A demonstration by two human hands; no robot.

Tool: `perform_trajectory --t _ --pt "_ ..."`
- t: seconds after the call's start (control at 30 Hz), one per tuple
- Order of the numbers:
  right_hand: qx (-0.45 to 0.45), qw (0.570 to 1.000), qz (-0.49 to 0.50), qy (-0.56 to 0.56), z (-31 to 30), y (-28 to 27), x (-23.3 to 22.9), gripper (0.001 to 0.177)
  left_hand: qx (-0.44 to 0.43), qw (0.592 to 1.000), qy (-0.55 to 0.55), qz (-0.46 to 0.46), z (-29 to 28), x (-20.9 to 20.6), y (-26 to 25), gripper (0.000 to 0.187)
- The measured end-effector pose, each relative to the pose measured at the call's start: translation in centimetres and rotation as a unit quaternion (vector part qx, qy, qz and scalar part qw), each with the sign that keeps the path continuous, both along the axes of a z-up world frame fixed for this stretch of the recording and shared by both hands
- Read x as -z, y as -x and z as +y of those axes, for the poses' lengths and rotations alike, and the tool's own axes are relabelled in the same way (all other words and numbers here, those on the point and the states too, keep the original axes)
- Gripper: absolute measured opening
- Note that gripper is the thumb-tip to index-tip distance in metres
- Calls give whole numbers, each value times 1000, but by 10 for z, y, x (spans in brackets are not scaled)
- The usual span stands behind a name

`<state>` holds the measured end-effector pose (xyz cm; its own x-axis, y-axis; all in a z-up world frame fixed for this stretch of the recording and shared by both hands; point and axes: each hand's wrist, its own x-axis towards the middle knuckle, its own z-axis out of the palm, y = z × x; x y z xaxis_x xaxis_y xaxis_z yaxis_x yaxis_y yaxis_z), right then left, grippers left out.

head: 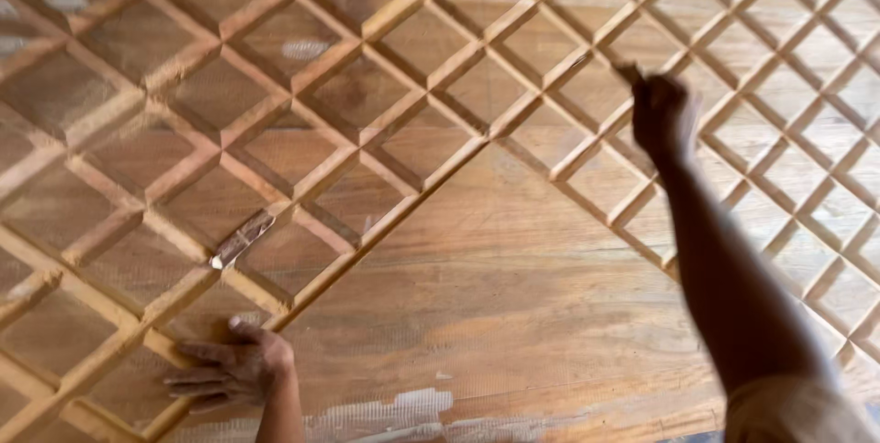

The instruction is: The person uses a small hand chisel to carve and refine a geometric grid pattern on a large wooden panel. They systematically work along the grooves, removing wood shavings to define the raised squares and smooth the surface.

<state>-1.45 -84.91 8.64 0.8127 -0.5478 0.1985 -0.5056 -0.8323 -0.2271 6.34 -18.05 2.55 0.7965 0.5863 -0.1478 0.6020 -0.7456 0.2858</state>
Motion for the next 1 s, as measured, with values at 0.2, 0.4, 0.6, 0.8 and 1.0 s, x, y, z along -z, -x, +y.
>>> perform_trajectory --t 0.2,0.4,0.6,0.8,1.0 --pt "246 774 -251 -528 235 219 127 30 71 992 -54 -94 -8 -1 19 84" --pt "368 605 -344 -616 357 319 129 28 472 857 -204 -28 -25 2 26 74" --pt "339 670 -403 -523 331 312 62 20 456 864 -136 -164 -46 2 63 75" --pt "284 578 -467 -606 422 266 40 17 506 862 0 21 -42 -31 45 60" --pt "241 446 -363 -782 480 189 -36 40 363 673 522 378 -115 -100 138 61"
